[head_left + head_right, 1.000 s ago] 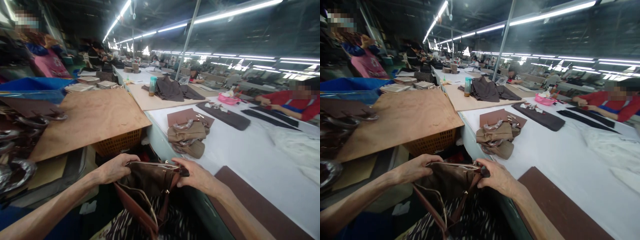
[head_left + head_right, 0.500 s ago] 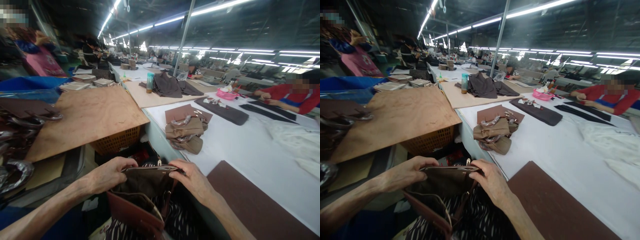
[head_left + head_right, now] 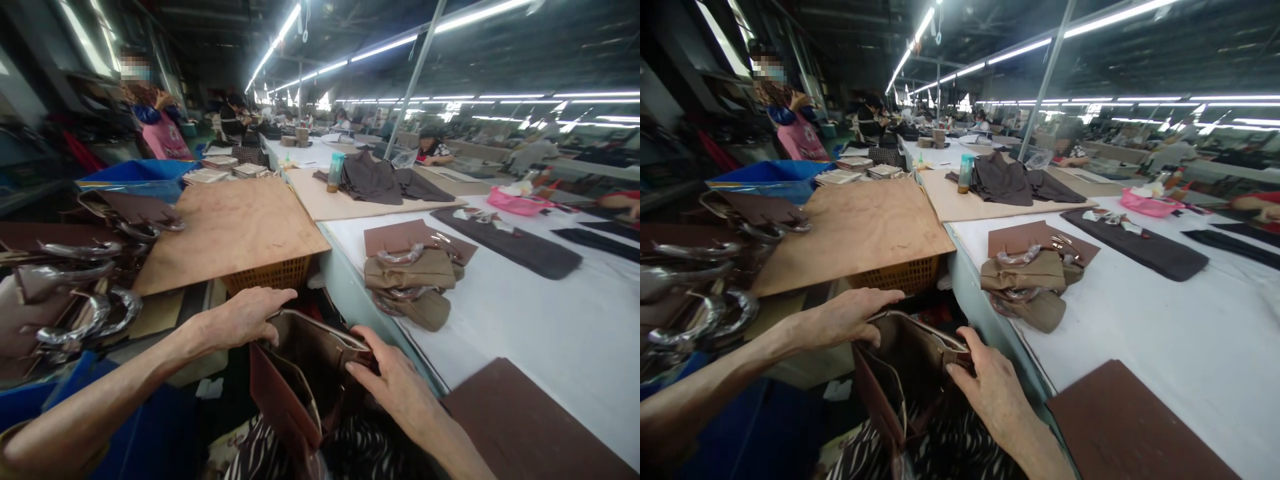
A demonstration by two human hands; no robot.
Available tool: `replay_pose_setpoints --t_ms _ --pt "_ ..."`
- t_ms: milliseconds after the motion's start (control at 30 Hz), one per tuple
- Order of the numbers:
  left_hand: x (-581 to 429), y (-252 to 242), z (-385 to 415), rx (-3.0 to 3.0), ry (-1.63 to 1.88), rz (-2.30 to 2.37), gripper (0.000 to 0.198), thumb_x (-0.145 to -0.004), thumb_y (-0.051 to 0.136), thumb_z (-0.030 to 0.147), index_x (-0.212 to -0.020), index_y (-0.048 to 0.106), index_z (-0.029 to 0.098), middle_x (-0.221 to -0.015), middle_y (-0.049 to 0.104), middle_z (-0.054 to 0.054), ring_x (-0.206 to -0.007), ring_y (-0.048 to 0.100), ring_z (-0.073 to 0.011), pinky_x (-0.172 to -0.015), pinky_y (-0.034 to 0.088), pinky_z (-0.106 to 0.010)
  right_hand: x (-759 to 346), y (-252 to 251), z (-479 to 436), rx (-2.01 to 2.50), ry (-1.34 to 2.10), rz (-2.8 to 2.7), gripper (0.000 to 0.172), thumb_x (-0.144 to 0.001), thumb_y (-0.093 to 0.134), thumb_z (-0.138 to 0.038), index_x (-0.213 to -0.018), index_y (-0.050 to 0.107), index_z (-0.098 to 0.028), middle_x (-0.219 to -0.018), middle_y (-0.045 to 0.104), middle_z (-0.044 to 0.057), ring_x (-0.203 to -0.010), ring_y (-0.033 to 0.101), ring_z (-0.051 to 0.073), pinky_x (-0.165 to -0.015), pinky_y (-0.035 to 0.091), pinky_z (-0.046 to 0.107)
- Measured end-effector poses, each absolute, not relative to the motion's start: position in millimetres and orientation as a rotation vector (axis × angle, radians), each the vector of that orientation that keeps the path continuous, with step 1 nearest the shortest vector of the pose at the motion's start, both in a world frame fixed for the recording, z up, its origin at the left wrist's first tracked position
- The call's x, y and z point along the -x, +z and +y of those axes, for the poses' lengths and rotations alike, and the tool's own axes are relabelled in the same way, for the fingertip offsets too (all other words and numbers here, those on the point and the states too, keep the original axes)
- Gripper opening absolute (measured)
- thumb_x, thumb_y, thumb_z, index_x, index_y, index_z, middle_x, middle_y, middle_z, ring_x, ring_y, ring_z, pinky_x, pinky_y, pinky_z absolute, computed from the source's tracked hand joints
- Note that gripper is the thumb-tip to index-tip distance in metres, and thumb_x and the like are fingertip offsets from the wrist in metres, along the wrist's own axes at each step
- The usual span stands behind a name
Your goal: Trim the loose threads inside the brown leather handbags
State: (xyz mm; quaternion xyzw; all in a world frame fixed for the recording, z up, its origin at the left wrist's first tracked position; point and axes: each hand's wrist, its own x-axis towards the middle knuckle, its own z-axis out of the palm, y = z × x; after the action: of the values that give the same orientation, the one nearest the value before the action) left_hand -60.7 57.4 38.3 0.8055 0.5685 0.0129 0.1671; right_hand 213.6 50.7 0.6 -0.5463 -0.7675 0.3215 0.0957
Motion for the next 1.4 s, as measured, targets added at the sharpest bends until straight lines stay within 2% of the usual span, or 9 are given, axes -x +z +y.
replay_pose_setpoints --t_ms 100,200,300,467,667,867,1067,1233,1400 --pt "53.5 41.6 49.2 -2.386 0.235 1.656 0.049 -0.073 0.053 0.011 -0.121 0.047 0.020 -0.119 0.054 -0.006 -0.109 0.048 -0.0229 -0.095 0.037 -0.037 -209.4 0.7 50.5 1.581 0.987 -2.242 0.036 -0.079 0.047 -0.031 -0.115 0.048 -0.026 -0.092 0.063 0.002 -0.088 0.056 0.020 -0.079 0.040 0.030" --pt "37.1 36.5 43.6 -2.461 0.461 1.423 0.028 -0.078 0.048 0.009 -0.102 0.057 0.020 -0.106 0.058 -0.003 -0.100 0.050 -0.0175 -0.091 0.039 -0.030 -207.0 -0.3 49.9 1.515 1.020 -2.237 0.030 -0.079 0.048 -0.030 -0.108 0.051 -0.025 -0.088 0.063 0.001 -0.083 0.057 0.019 -0.075 0.041 0.028" --pt "19.6 25.3 42.5 -2.472 0.577 1.309 0.018 -0.080 0.047 0.009 -0.090 0.060 0.018 -0.099 0.057 -0.003 -0.094 0.049 -0.0166 -0.086 0.042 -0.029 -205.4 0.3 49.9 1.456 1.055 -2.212 0.026 -0.079 0.048 -0.028 -0.105 0.052 -0.026 -0.086 0.063 -0.001 -0.079 0.057 0.017 -0.073 0.041 0.026" --pt "8.5 9.6 46.0 -2.396 0.706 1.389 0.021 -0.077 0.047 0.006 -0.088 0.059 0.018 -0.103 0.053 -0.005 -0.094 0.046 -0.0176 -0.084 0.043 -0.031 -204.2 2.7 50.8 1.443 1.043 -2.207 0.024 -0.079 0.047 -0.028 -0.102 0.053 -0.026 -0.084 0.064 -0.002 -0.077 0.057 0.017 -0.070 0.040 0.025" --pt "10.0 2.0 51.2 -2.366 0.683 1.420 0.018 -0.078 0.045 0.007 -0.086 0.058 0.017 -0.103 0.052 -0.004 -0.094 0.046 -0.0171 -0.085 0.043 -0.031 -202.9 1.8 52.1 1.463 0.997 -2.238 0.021 -0.080 0.048 -0.028 -0.099 0.053 -0.026 -0.080 0.062 -0.002 -0.074 0.055 0.017 -0.067 0.039 0.024" --pt "7.6 -0.5 52.3 -2.398 0.676 1.472 0.014 -0.079 0.046 0.005 -0.073 0.054 0.015 -0.097 0.052 -0.004 -0.089 0.045 -0.0165 -0.081 0.041 -0.030 -201.1 0.7 54.9 1.443 1.003 -2.234 0.016 -0.081 0.047 -0.028 -0.096 0.052 -0.025 -0.079 0.061 -0.003 -0.071 0.053 0.015 -0.066 0.038 0.024" --pt "3.7 1.2 50.5 -2.499 0.725 1.482 0.011 -0.079 0.052 0.010 -0.070 0.056 0.015 -0.088 0.052 -0.004 -0.085 0.041 -0.0184 -0.075 0.038 -0.032 -201.2 -0.8 53.8 1.467 0.956 -2.225 0.017 -0.081 0.048 -0.030 -0.096 0.054 -0.025 -0.078 0.061 -0.002 -0.073 0.054 0.016 -0.068 0.038 0.026" --pt "-0.1 1.6 44.9 -2.521 0.666 1.339 0.018 -0.084 0.042 0.011 -0.069 0.053 0.014 -0.083 0.053 -0.005 -0.081 0.042 -0.0172 -0.073 0.039 -0.032 -199.8 -2.8 58.9 1.461 0.957 -2.166 0.013 -0.084 0.044 -0.029 -0.092 0.053 -0.024 -0.075 0.062 -0.003 -0.070 0.055 0.016 -0.065 0.037 0.025" --pt "-2.8 -4.0 41.6 -2.485 0.784 1.232 0.021 -0.085 0.037 0.010 -0.069 0.049 0.015 -0.078 0.053 -0.005 -0.080 0.046 -0.0167 -0.073 0.041 -0.031 -197.2 -6.6 63.1 1.525 0.884 -2.144 0.010 -0.085 0.043 -0.029 -0.086 0.051 -0.024 -0.073 0.062 -0.002 -0.070 0.054 0.017 -0.063 0.036 0.025"
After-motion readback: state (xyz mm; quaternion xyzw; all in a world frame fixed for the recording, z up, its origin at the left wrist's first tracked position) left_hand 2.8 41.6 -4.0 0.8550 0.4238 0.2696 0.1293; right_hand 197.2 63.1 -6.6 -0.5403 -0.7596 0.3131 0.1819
